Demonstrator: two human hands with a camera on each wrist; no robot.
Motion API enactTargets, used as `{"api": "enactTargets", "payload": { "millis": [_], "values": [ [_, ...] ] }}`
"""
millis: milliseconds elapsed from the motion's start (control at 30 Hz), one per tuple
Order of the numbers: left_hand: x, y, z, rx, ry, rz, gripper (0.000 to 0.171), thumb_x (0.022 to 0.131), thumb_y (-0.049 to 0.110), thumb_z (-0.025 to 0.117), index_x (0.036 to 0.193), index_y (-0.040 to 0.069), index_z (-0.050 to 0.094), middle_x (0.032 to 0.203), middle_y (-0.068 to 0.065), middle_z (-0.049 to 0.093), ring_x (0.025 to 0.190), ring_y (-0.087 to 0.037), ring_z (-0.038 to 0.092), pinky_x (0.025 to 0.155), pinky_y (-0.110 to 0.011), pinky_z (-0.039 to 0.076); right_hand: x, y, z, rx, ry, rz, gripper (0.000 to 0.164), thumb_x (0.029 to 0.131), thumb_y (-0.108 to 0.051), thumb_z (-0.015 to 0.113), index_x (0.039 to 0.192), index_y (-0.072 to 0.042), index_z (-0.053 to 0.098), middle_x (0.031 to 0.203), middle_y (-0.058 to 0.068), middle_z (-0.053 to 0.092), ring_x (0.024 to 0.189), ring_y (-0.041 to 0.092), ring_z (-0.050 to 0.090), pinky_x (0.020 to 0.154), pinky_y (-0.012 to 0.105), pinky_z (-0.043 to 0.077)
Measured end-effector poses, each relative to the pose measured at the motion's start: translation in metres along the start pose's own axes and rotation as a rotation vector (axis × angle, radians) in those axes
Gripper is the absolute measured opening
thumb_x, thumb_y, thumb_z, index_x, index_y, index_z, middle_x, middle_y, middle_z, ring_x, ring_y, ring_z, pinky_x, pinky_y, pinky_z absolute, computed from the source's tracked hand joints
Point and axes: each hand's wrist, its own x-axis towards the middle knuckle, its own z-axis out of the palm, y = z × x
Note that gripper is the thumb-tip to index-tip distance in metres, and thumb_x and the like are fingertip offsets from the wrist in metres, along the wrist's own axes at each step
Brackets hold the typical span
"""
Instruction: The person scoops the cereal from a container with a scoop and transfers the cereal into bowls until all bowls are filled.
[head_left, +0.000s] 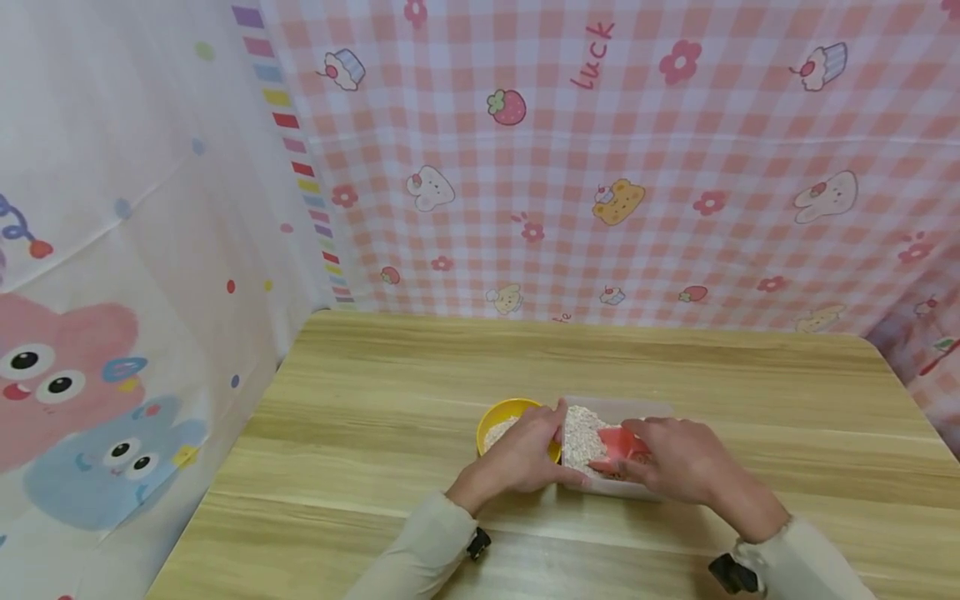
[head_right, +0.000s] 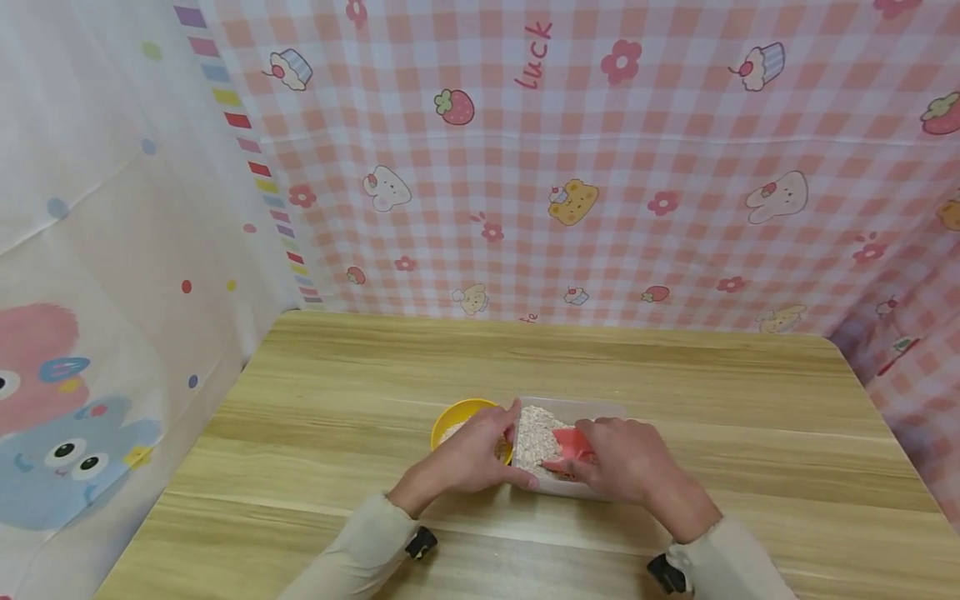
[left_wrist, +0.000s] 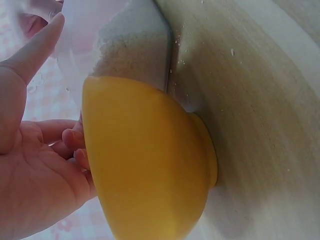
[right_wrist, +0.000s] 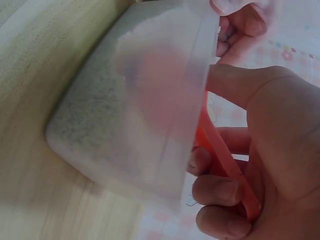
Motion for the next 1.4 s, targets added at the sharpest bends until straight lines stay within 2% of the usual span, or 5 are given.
{"api": "enactTargets", "payload": {
  "millis": [267, 433, 700, 967, 1400],
  "values": [
    [0.000, 0.003, -0.001, 0.011, 0.007, 0.019, 0.112, 0.074, 0.052, 0.083, 0.153, -0.004, 0.027, 0.090, -0.001, 0.055, 0.086, -0.009, 0.043, 0.070, -0.019, 0.037, 0.003, 0.001, 0.008, 0.018, 0.056, -0.013, 0.053, 0.085, -0.045, 0.075, 0.123, -0.009, 0.065, 0.083, -0.003, 0.063, 0.064, 0.010, 0.046, 0.054, 0.029, 0.037],
    [0.000, 0.004, -0.001, 0.012, 0.007, 0.013, 0.112, 0.073, 0.053, 0.083, 0.154, -0.002, 0.027, 0.090, 0.001, 0.054, 0.085, -0.008, 0.043, 0.068, -0.019, 0.037, 0.005, 0.002, 0.011, 0.007, 0.067, -0.024, 0.055, 0.084, -0.045, 0.075, 0.125, -0.009, 0.064, 0.087, -0.001, 0.065, 0.064, 0.011, 0.044, 0.054, 0.029, 0.034],
    [-0.001, 0.002, -0.003, 0.018, 0.004, 0.007, 0.111, 0.074, 0.052, 0.083, 0.154, -0.002, 0.027, 0.092, 0.000, 0.054, 0.084, -0.008, 0.043, 0.069, -0.019, 0.037, 0.007, 0.002, 0.018, -0.017, 0.146, -0.058, 0.058, 0.082, -0.052, 0.075, 0.122, -0.011, 0.066, 0.071, -0.010, 0.053, 0.058, 0.006, 0.041, 0.051, 0.027, 0.034],
    [0.000, 0.002, -0.003, 0.063, -0.009, -0.010, 0.111, 0.074, 0.056, 0.081, 0.154, 0.001, 0.028, 0.088, 0.004, 0.052, 0.080, -0.008, 0.042, 0.063, -0.018, 0.035, 0.004, 0.006, 0.024, -0.050, 0.233, -0.069, 0.058, 0.080, -0.059, 0.074, 0.120, -0.017, 0.069, 0.069, -0.012, 0.050, 0.054, 0.003, 0.037, 0.050, 0.024, 0.033],
    [0.000, 0.002, -0.004, 0.055, -0.012, -0.022, 0.111, 0.074, 0.054, 0.082, 0.154, 0.001, 0.028, 0.087, 0.004, 0.051, 0.079, -0.007, 0.040, 0.063, -0.018, 0.032, -0.005, 0.018, 0.027, -0.008, 0.300, -0.119, 0.054, 0.078, -0.048, 0.080, 0.120, -0.016, 0.071, 0.102, 0.001, 0.073, 0.061, -0.001, 0.042, 0.055, 0.023, 0.038]
  ]
}}
